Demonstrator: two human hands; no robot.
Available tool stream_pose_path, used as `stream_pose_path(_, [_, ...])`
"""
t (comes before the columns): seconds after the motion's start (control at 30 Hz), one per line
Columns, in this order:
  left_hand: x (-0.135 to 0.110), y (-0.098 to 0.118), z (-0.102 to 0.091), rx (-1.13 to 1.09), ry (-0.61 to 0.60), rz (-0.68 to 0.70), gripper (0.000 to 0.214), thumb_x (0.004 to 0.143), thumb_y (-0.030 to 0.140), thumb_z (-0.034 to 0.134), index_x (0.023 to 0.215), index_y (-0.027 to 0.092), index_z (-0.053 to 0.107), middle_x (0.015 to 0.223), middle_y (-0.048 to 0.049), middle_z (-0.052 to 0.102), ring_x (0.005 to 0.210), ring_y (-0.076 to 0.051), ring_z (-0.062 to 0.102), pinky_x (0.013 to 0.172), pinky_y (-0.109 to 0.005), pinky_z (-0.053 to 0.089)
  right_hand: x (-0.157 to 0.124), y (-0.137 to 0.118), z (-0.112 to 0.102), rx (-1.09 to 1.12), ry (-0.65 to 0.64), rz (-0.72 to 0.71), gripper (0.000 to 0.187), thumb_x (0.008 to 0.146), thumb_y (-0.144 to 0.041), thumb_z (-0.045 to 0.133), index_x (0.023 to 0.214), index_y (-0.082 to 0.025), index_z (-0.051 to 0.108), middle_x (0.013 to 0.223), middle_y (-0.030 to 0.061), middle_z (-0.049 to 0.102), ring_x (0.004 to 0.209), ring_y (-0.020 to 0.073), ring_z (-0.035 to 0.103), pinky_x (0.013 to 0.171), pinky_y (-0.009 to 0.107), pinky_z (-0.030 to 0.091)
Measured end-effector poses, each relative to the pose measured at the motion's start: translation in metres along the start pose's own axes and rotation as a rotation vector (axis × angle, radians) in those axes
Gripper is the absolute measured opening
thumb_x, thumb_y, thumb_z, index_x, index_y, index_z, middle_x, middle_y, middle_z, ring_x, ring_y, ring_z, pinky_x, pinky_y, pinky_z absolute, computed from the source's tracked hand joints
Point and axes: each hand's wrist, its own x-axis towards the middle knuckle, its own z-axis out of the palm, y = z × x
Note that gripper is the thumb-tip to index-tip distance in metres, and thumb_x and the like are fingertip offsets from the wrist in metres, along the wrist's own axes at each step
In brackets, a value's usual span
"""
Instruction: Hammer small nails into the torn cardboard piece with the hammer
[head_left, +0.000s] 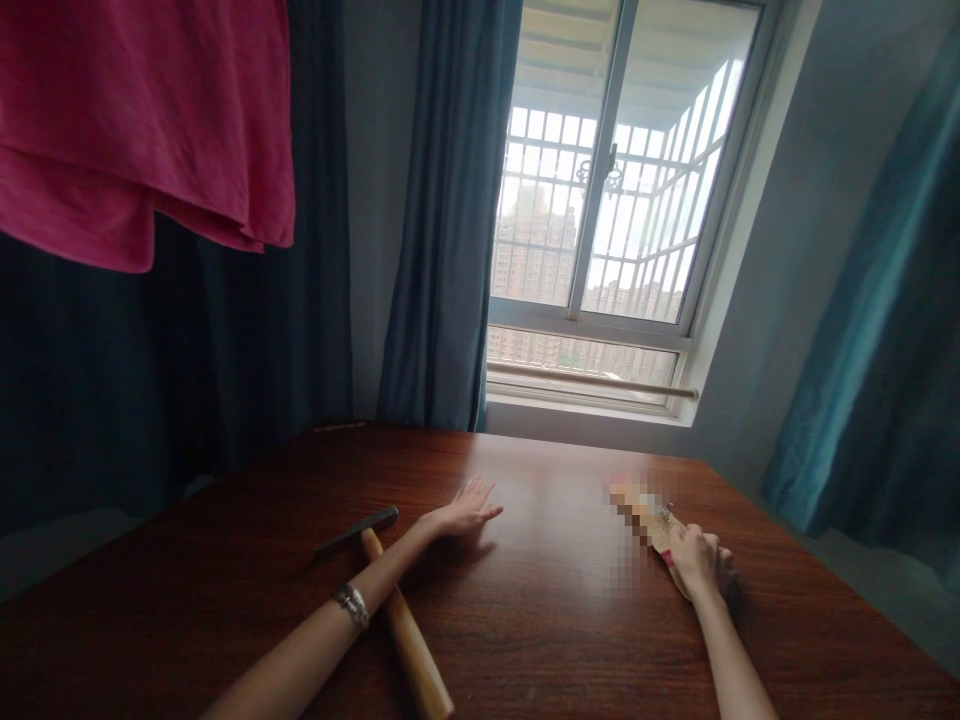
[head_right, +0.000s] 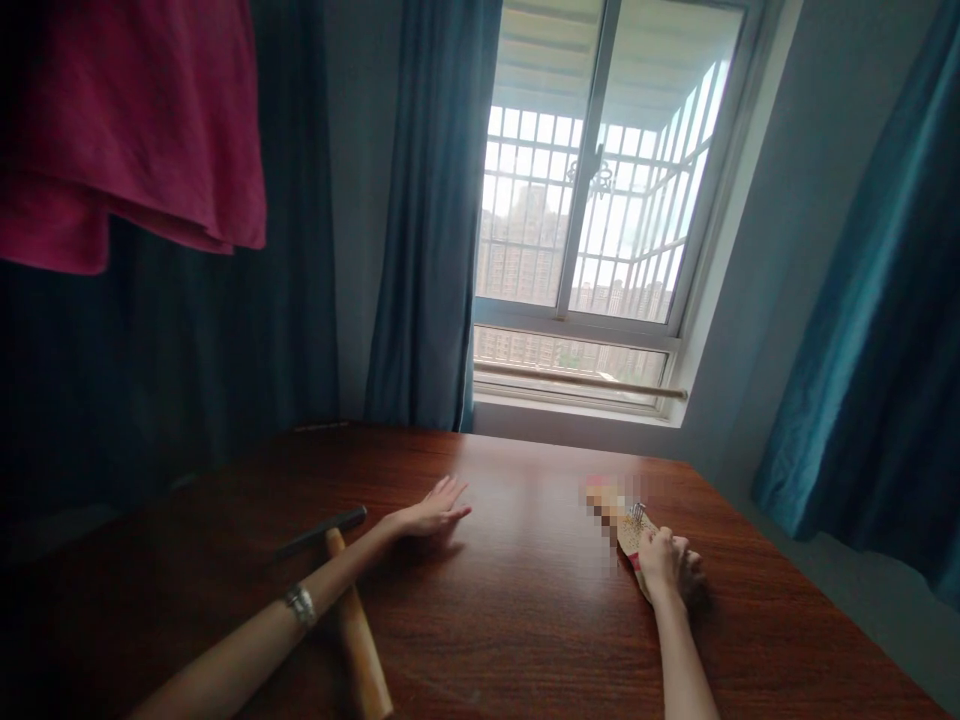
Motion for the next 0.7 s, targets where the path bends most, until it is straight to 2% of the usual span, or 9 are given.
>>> stream_pose_path(0.07, [-0.001, -0.007, -0.003, -0.009, 0.011, -0.052, 0.088, 0.08, 0.07, 0.027, 0.143, 0.009, 0.016, 0.15, -0.019, 0.002, 0.137, -0.033, -0.006, 0.109, -0.048, 0.007, -0.005, -0.02, 0.003, -0.017, -0.064, -0.023, 0.044, 0.085, -0.041, 0.032, 0.102, -0.016, 0.064, 0.103, 0.0206, 0.059, 0.098, 0.0357, 0.053, 0.075, 0.05, 0.039])
stream_pose_path(0.17, [0.001, -0.019, -0.009, -0.026, 0.038, -0.135, 0.088, 0.081, 0.068, 0.026, 0.143, 0.007, 0.013, 0.149, -0.0209, 0.0, 0.137, -0.033, -0.006, 0.108, -0.048, 0.008, -0.016, -0.06, 0.007, -0.008, -0.151, -0.183, 0.043, 0.086, -0.04, 0.033, 0.106, -0.014, 0.062, 0.108, 0.0206, 0.058, 0.103, 0.034, 0.05, 0.078, 0.047, 0.039])
stream_pose_path(0.27, [0.006, -0.031, -0.017, -0.048, 0.097, -0.163, 0.083, 0.083, 0.063, 0.029, 0.142, 0.006, 0.013, 0.149, -0.0214, 0.004, 0.138, -0.031, -0.003, 0.109, -0.047, 0.01, -0.031, -0.105, 0.017, 0.018, -0.183, -0.293, 0.041, 0.087, -0.039, 0.036, 0.106, -0.014, 0.061, 0.107, 0.0185, 0.059, 0.104, 0.0324, 0.05, 0.082, 0.045, 0.037])
stream_pose_path(0.37, [0.006, -0.042, -0.027, -0.072, 0.187, -0.098, 0.078, 0.081, 0.054, 0.043, 0.14, 0.007, 0.024, 0.148, -0.0204, 0.017, 0.138, -0.029, 0.009, 0.11, -0.04, 0.014, -0.047, -0.152, 0.031, 0.063, -0.202, -0.406, 0.043, 0.086, -0.039, 0.039, 0.116, -0.014, 0.056, 0.109, 0.0169, 0.059, 0.105, 0.0308, 0.05, 0.084, 0.042, 0.037])
stream_pose_path(0.43, [0.003, -0.048, -0.033, -0.104, 0.245, -0.014, 0.074, 0.073, 0.043, 0.059, 0.135, 0.009, 0.036, 0.143, -0.0184, 0.03, 0.134, -0.028, 0.023, 0.109, -0.035, 0.021, -0.058, -0.183, 0.04, 0.103, -0.221, -0.486, 0.043, 0.086, -0.039, 0.04, 0.119, -0.015, 0.054, 0.11, 0.0157, 0.059, 0.106, 0.0294, 0.049, 0.083, 0.04, 0.037])
stream_pose_path(0.53, [0.0, -0.053, -0.042, -0.211, 0.292, 0.067, 0.057, 0.065, 0.023, 0.064, 0.12, 0.012, 0.054, 0.125, -0.0111, 0.054, 0.116, -0.025, 0.048, 0.099, -0.03, 0.036, -0.072, -0.225, 0.05, 0.171, -0.251, -0.598, 0.042, 0.087, -0.04, 0.04, 0.119, -0.018, 0.054, 0.111, 0.0142, 0.06, 0.106, 0.0271, 0.05, 0.082, 0.036, 0.037])
stream_pose_path(0.6, [0.001, -0.056, -0.046, -0.282, 0.338, 0.021, 0.044, 0.066, 0.016, 0.06, 0.11, 0.013, 0.061, 0.111, -0.0075, 0.063, 0.101, -0.022, 0.057, 0.089, -0.028, 0.042, -0.08, -0.25, 0.054, 0.218, -0.27, -0.668, 0.041, 0.087, -0.041, 0.04, 0.118, -0.02, 0.056, 0.111, 0.0131, 0.06, 0.106, 0.0254, 0.05, 0.082, 0.034, 0.036])
stream_pose_path(0.7, [0.004, -0.058, -0.05, -0.295, 0.451, -0.11, 0.038, 0.065, 0.008, 0.055, 0.102, 0.01, 0.064, 0.1, -0.0072, 0.066, 0.09, -0.019, 0.06, 0.081, -0.025, 0.044, -0.089, -0.281, 0.057, 0.287, -0.3, -0.772, 0.039, 0.085, -0.042, 0.044, 0.115, -0.022, 0.058, 0.109, 0.01, 0.062, 0.104, 0.0225, 0.051, 0.083, 0.03, 0.035])
